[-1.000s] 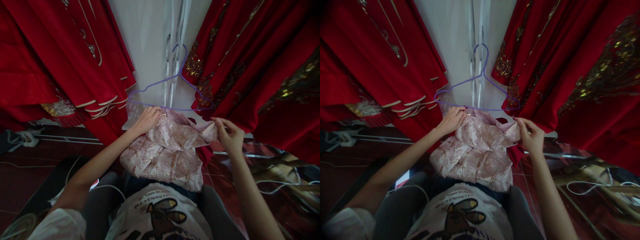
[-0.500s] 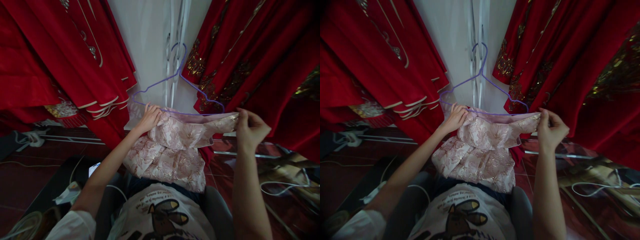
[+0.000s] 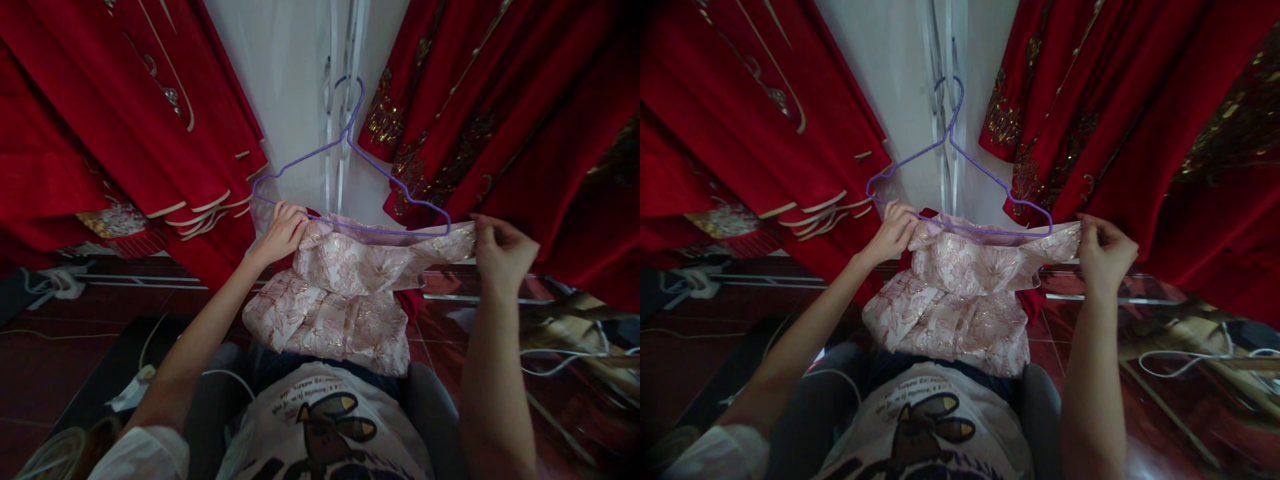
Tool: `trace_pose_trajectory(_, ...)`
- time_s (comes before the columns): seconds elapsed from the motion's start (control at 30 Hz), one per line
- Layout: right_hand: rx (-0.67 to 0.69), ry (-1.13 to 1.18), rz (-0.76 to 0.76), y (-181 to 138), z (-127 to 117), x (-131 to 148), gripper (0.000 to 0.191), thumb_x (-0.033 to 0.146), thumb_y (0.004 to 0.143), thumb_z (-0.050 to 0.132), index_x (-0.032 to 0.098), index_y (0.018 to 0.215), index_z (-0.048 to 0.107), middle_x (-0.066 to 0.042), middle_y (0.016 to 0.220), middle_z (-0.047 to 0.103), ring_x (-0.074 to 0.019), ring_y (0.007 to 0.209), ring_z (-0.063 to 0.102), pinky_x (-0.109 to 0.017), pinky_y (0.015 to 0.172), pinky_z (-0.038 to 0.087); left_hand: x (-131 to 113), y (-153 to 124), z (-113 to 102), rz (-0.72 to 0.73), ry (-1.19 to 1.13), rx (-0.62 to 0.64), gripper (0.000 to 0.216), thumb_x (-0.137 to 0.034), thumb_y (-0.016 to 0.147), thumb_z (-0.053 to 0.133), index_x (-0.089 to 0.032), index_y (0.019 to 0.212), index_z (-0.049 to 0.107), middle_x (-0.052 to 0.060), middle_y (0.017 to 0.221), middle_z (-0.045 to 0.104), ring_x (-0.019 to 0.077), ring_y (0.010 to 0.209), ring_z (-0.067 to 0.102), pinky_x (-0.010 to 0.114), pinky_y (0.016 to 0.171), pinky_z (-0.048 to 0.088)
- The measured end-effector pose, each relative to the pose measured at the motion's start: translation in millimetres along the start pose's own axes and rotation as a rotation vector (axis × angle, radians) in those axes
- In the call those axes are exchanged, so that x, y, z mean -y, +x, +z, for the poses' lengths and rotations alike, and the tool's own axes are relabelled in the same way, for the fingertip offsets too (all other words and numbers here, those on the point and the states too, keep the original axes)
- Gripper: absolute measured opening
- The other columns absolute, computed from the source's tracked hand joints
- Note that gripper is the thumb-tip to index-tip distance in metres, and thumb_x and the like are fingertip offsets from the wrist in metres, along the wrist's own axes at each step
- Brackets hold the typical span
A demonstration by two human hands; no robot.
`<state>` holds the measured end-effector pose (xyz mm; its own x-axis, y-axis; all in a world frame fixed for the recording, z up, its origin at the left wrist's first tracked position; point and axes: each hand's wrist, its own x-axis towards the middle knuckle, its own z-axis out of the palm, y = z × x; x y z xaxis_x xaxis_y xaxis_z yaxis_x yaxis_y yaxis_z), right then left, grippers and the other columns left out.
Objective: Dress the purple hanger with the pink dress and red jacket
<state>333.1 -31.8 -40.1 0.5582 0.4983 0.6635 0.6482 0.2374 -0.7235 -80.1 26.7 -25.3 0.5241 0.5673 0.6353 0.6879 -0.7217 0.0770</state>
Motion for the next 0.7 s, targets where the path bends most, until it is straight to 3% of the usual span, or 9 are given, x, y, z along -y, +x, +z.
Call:
trace_pose_trajectory(0.2, 0.064, 0.102, -0.007, -2, -6, 22, 0.038, 0.042, 0.088, 0.058, 0.016, 0.109, 0.076, -0.012, 0.1, 0.075, -0.0229, 0.082, 0.07, -0.033, 0.07, 0.053, 2, 0, 2, -0.017, 0.051, 0.024, 0.029, -0.031, 0.101, 0.028, -0.022, 0.093, 0.054, 0.006, 0.108, 0.062, 0.02, 0.11, 0.054, 0.048, 0.116, 0.023)
trace_pose_trajectory(0.37, 0.155, 0.076, -0.108, 11, 0, 49, 0.036, 0.041, 0.09, 0.057, 0.016, 0.108, 0.076, -0.01, 0.094, 0.076, -0.0184, 0.075, 0.068, -0.027, 0.063, 0.049, -2, 1, 9, 0.002, 0.029, 0.021, 0.029, -0.03, 0.101, 0.029, -0.021, 0.093, 0.055, 0.008, 0.109, 0.061, 0.0204, 0.11, 0.053, 0.047, 0.114, 0.025)
trace_pose_trajectory(0.57, 0.294, -0.106, -0.339, 38, 33, 98, 0.026, 0.033, 0.091, 0.058, 0.02, 0.103, 0.078, -0.006, 0.091, 0.077, -0.0148, 0.078, 0.068, -0.023, 0.072, 0.045, -23, 2, 23, -0.046, -0.11, -0.003, 0.027, -0.031, 0.101, 0.031, -0.022, 0.09, 0.054, 0.006, 0.109, 0.063, 0.0184, 0.111, 0.054, 0.046, 0.115, 0.021)
trace_pose_trajectory(0.7, 0.327, -0.131, -0.36, 43, 63, 111, 0.026, 0.037, 0.091, 0.059, 0.02, 0.098, 0.077, -0.005, 0.087, 0.076, -0.0176, 0.078, 0.068, -0.025, 0.071, 0.044, -31, 5, 29, -0.106, -0.171, -0.015, 0.028, -0.032, 0.101, 0.03, -0.023, 0.088, 0.052, 0.004, 0.109, 0.064, 0.018, 0.114, 0.055, 0.046, 0.116, 0.02)
